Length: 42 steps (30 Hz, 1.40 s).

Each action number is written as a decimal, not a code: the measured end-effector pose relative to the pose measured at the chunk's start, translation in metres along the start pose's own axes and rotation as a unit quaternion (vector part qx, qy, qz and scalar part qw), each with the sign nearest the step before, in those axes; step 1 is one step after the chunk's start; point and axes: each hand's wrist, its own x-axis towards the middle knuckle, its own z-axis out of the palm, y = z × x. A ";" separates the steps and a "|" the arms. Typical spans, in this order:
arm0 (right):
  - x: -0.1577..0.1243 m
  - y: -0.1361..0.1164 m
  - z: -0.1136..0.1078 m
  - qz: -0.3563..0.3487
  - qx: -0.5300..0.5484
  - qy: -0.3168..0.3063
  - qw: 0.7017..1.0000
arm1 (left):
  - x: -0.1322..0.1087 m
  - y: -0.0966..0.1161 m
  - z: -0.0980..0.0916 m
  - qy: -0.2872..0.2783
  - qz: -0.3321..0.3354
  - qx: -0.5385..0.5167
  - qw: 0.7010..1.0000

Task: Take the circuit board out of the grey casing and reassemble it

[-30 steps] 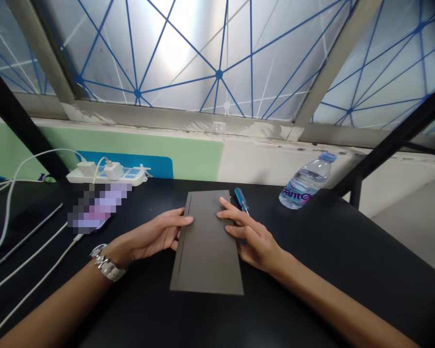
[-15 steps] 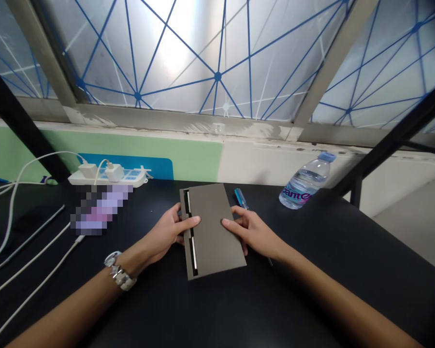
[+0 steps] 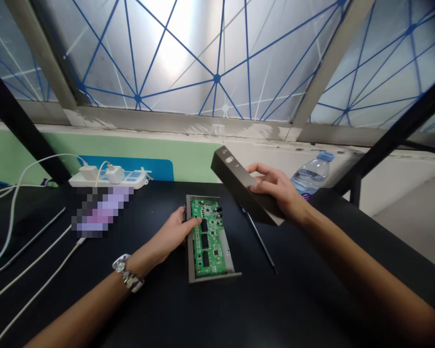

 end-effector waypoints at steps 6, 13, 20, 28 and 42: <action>0.050 -0.009 0.015 -0.133 -0.324 -0.094 0.932 | 0.004 -0.002 -0.005 0.056 0.020 0.192 0.980; 0.098 0.051 0.029 -0.113 -0.465 -0.112 0.871 | 0.005 -0.001 -0.011 0.138 0.061 0.386 0.910; 0.107 0.089 0.035 -0.098 -0.433 -0.133 0.886 | 0.003 0.004 -0.008 0.141 0.041 0.416 0.897; 0.100 0.067 0.012 -0.017 -0.451 -0.102 0.886 | 0.008 0.003 -0.015 0.133 0.067 0.434 0.888; 0.085 0.067 -0.025 0.403 -0.418 -0.201 0.789 | 0.006 0.004 -0.020 0.123 0.082 0.478 0.866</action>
